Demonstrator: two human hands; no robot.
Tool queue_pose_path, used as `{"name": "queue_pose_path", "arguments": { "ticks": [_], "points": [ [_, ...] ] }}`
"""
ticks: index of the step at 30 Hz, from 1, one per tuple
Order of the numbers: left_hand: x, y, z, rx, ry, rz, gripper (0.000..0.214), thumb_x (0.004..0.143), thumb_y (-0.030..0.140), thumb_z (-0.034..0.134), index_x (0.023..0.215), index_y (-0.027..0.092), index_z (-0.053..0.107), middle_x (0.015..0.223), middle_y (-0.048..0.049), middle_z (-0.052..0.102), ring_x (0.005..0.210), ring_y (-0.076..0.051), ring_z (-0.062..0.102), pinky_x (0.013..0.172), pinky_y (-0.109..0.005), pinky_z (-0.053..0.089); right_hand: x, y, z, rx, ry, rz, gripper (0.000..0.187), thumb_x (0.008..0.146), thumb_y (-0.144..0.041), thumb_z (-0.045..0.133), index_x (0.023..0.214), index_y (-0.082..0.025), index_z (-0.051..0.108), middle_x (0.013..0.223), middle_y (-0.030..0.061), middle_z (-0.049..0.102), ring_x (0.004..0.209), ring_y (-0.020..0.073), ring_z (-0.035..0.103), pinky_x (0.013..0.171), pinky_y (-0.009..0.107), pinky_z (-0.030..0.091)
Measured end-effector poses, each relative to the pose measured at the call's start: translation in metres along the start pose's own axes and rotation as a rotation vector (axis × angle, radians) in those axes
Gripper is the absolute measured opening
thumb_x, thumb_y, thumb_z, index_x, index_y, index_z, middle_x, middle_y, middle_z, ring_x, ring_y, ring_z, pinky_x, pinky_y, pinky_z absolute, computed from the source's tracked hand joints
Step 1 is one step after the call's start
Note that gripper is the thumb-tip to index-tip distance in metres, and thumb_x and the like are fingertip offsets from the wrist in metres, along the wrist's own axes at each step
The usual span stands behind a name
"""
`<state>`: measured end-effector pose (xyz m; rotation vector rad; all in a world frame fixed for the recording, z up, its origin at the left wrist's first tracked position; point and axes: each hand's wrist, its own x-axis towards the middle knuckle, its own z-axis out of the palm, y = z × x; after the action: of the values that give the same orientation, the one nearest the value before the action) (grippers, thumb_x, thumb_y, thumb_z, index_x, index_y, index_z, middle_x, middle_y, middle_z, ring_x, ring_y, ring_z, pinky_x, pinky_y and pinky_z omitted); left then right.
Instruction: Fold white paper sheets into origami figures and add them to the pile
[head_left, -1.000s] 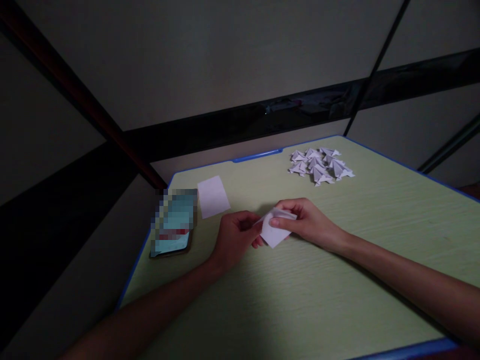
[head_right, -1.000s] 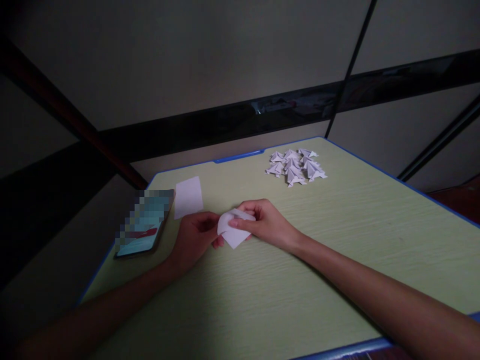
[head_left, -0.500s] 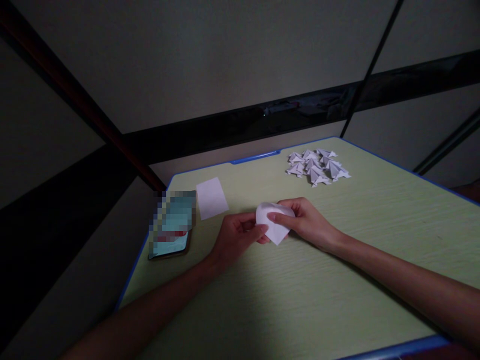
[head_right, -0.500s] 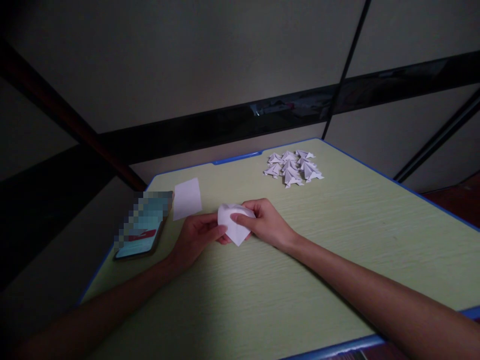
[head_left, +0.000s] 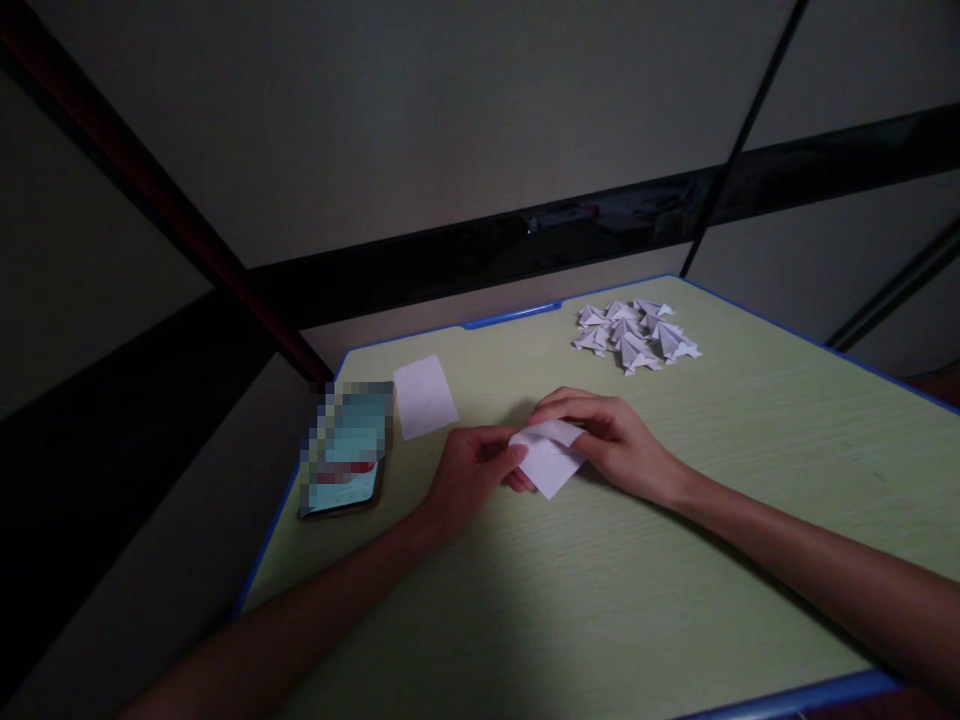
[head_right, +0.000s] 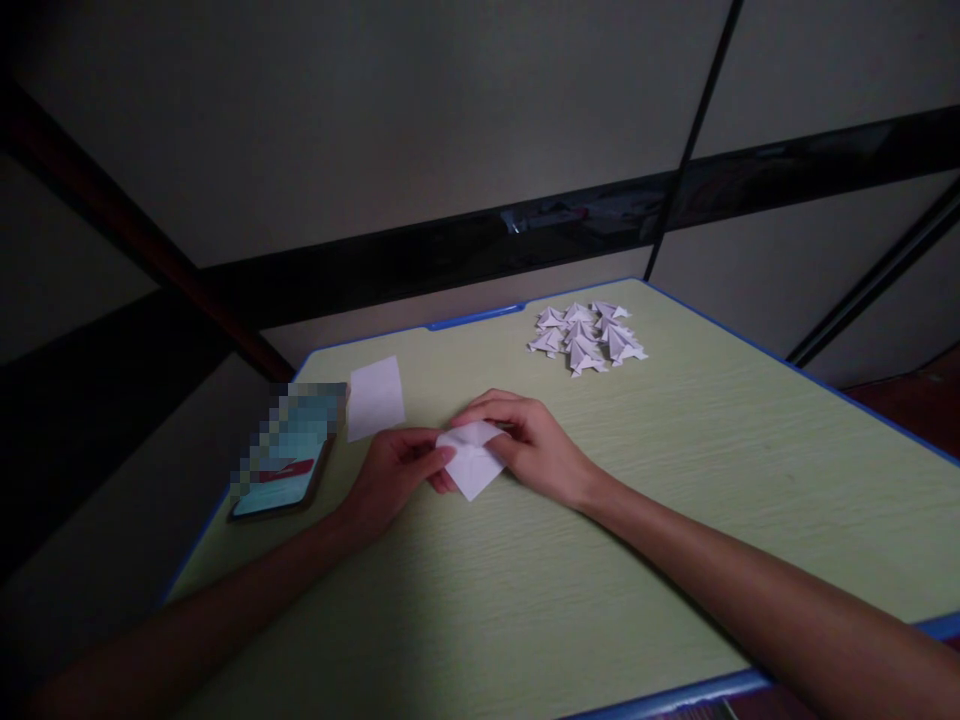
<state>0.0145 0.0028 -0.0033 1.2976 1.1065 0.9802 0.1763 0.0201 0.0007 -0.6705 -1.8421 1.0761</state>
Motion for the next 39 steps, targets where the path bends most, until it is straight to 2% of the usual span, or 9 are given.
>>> {"name": "queue_pose_path", "arguments": {
  "ticks": [8, 16, 19, 23, 29, 35, 37, 39],
  "points": [
    [0.0013, -0.0055, -0.0033, -0.117, -0.007, -0.019, 0.018, 0.063, 0.014, 0.059, 0.078, 0.011, 0.066, 0.047, 0.0, 0.061, 0.041, -0.008, 0.055, 0.044, -0.017, 0.045, -0.0003, 0.0062, -0.0035, 0.047, 0.039, 0.065, 0.033, 0.061, 0.0, 0.042, 0.076, -0.016, 0.066, 0.082, 0.0046, 0.059, 0.071, 0.0124, 0.053, 0.056, 0.022, 0.039],
    [0.0033, -0.0074, -0.0055, -0.258, -0.045, -0.052, 0.018, 0.057, 0.013, 0.06, 0.074, 0.012, 0.066, 0.052, -0.0012, 0.064, 0.044, -0.01, 0.058, 0.044, -0.019, 0.045, 0.0006, 0.0049, -0.0033, 0.062, 0.083, 0.088, 0.027, 0.06, -0.001, 0.042, 0.062, -0.016, 0.064, 0.078, 0.004, 0.059, 0.066, 0.0117, 0.054, 0.052, 0.021, 0.039],
    [0.0038, -0.0057, -0.0058, -0.286, -0.071, -0.084, 0.016, 0.058, 0.02, 0.059, 0.069, 0.01, 0.065, 0.045, -0.0013, 0.061, 0.039, -0.011, 0.056, 0.039, -0.019, 0.043, 0.0003, 0.0043, -0.003, 0.052, 0.076, 0.064, 0.027, 0.059, 0.0, 0.041, 0.059, -0.015, 0.063, 0.077, 0.0042, 0.059, 0.066, 0.0117, 0.054, 0.052, 0.021, 0.039],
    [0.0042, -0.0051, -0.0065, -0.185, -0.154, -0.112, 0.026, 0.066, 0.033, 0.056, 0.056, 0.009, 0.061, 0.042, -0.0025, 0.059, 0.036, -0.009, 0.054, 0.037, -0.017, 0.04, -0.0002, 0.003, -0.0024, 0.035, 0.06, 0.016, 0.025, 0.06, 0.0, 0.041, 0.057, -0.014, 0.061, 0.077, 0.0042, 0.058, 0.065, 0.011, 0.054, 0.052, 0.021, 0.04],
    [0.0028, -0.0036, -0.0085, -0.023, -0.237, -0.077, 0.031, 0.071, 0.033, 0.052, 0.051, 0.01, 0.058, 0.04, 0.0004, 0.054, 0.034, -0.004, 0.048, 0.036, -0.014, 0.036, -0.0012, 0.0011, -0.0019, 0.001, 0.05, -0.047, 0.022, 0.067, -0.003, 0.043, 0.054, -0.013, 0.057, 0.076, 0.0046, 0.058, 0.063, 0.0093, 0.053, 0.05, 0.019, 0.039],
    [0.0014, -0.0005, -0.0059, -0.01, -0.173, -0.063, 0.024, 0.067, 0.028, 0.056, 0.05, 0.011, 0.056, 0.041, 0.0029, 0.052, 0.034, -0.003, 0.045, 0.034, -0.013, 0.033, -0.0005, 0.0014, -0.001, 0.031, 0.042, -0.02, 0.021, 0.066, -0.002, 0.043, 0.055, -0.013, 0.057, 0.078, 0.005, 0.059, 0.065, 0.0099, 0.053, 0.051, 0.019, 0.039],
    [0.0, 0.0001, -0.0038, -0.005, -0.106, -0.052, 0.021, 0.066, 0.027, 0.057, 0.052, 0.011, 0.057, 0.041, 0.0032, 0.052, 0.033, -0.004, 0.044, 0.034, -0.014, 0.033, 0.0005, 0.0008, -0.0001, 0.102, 0.06, 0.055, 0.016, 0.063, -0.002, 0.046, 0.064, -0.013, 0.058, 0.08, 0.0047, 0.059, 0.068, 0.0111, 0.054, 0.054, 0.021, 0.04],
    [-0.0017, 0.0008, -0.0016, 0.014, -0.029, -0.027, 0.021, 0.066, 0.026, 0.057, 0.052, 0.011, 0.057, 0.04, 0.0034, 0.051, 0.033, -0.004, 0.043, 0.035, -0.014, 0.034, 0.002, -0.0002, 0.0011, 0.192, 0.09, 0.162, 0.024, 0.059, -0.003, 0.052, 0.081, -0.014, 0.056, 0.079, 0.0034, 0.059, 0.067, 0.0116, 0.054, 0.054, 0.022, 0.041]
  ]
}}
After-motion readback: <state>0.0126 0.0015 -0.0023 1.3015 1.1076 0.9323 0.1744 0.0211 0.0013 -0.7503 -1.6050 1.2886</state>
